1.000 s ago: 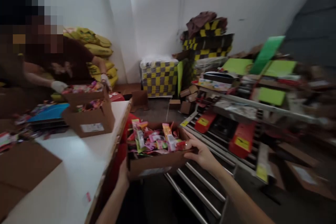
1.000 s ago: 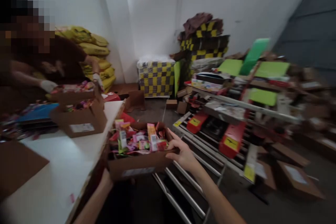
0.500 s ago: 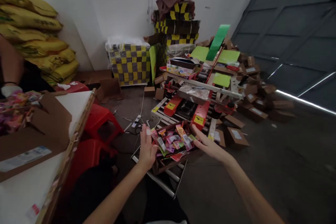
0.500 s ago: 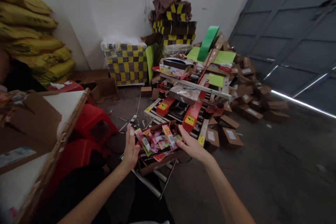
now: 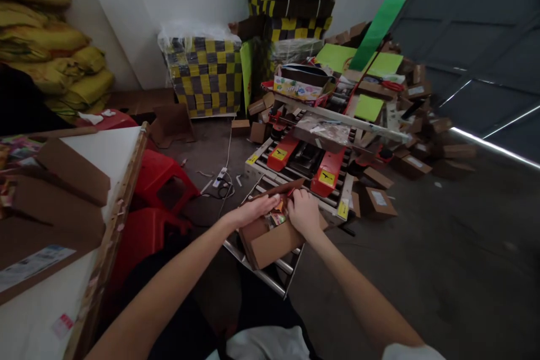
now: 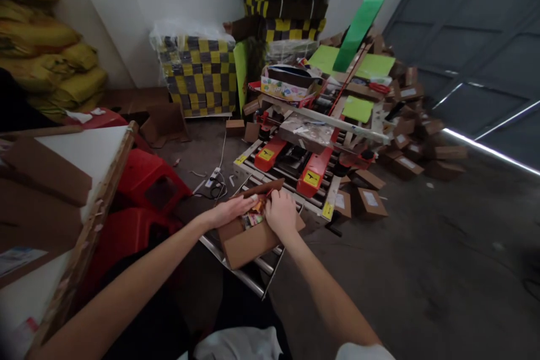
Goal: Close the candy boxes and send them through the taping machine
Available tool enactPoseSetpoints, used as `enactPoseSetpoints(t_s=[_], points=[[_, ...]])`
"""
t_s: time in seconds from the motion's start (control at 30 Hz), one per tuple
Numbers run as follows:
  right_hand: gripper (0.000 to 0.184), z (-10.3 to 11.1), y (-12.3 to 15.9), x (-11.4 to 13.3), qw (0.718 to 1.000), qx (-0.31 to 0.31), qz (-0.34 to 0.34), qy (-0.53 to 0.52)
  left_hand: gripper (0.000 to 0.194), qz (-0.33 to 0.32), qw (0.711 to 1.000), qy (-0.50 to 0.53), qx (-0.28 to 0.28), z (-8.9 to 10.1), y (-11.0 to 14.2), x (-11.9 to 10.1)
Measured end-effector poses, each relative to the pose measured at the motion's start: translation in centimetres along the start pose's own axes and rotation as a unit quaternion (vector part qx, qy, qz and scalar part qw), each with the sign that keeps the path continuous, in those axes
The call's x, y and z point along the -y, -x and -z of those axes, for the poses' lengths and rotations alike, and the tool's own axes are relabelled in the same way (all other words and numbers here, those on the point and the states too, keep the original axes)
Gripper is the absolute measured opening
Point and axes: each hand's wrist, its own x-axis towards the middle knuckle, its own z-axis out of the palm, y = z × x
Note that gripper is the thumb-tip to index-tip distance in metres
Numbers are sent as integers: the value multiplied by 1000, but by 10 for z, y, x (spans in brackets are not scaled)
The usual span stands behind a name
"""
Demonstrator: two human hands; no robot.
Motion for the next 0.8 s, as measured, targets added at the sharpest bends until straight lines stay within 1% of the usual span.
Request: enactPoseSetpoints(t_s=[0.1, 0.2, 0.23, 0.3, 0.37, 0.4, 0.43, 0.47, 0.5, 0.53, 0.57, 0.6, 0.63, 0.67, 0.7, 0.73, 0.77, 0.8], points=[[26, -13, -8, -2, 1000, -13, -11, -13, 54, -3, 1000, 8, -4, 3, -1, 2], [29, -17, -2, -4, 999, -28, -11, -34, 53, 3, 1000, 26, -9, 4, -9, -3], [32, -18, 4, -3, 998, -40, -15, -42, 54, 21, 999, 37, -15, 3, -12, -8], [41, -21, 20, 0, 995, -56, -7, -80, 55, 92, 992, 81, -38, 0, -12, -23], [46, -25, 36, 2, 991, -35, 26, -130, 58, 159, 970, 161, -84, 2, -4, -43], [47, -26, 41, 2, 988, -10, 47, -148, 58, 167, 957, 207, -113, 6, 3, -52], [47, -27, 45, 1, 985, 19, 67, -156, 58, 151, 947, 246, -143, 14, 11, -58], [47, -26, 46, 1, 984, 46, 83, -151, 57, 109, 940, 272, -175, 23, 19, -60], [46, -25, 46, 1, 984, 65, 93, -141, 55, 54, 934, 283, -211, 34, 26, -57], [45, -22, 45, 2, 984, 76, 104, -127, 53, 8, 926, 282, -250, 45, 30, -49], [44, -20, 43, 4, 984, 80, 111, -112, 51, -18, 918, 274, -286, 54, 30, -37], [42, -18, 41, 7, 986, 79, 115, -96, 49, -8, 908, 270, -319, 59, 26, -23], [40, -16, 40, 10, 987, 75, 117, -82, 49, 43, 900, 278, -333, 61, 18, -7], [38, -14, 40, 14, 988, 71, 116, -69, 49, 110, 895, 298, -312, 59, 8, 7], [37, -14, 40, 17, 989, 68, 114, -62, 50, 169, 893, 327, -259, 53, -4, 19], [37, -15, 41, 19, 990, 64, 111, -61, 50, 202, 894, 352, -191, 44, -15, 27], [37, -17, 42, 20, 990, 60, 108, -71, 51, 208, 898, 365, -127, 34, -25, 31], [37, -19, 43, 20, 989, 52, 106, -93, 51, 192, 909, 361, -74, 25, -33, 31]])
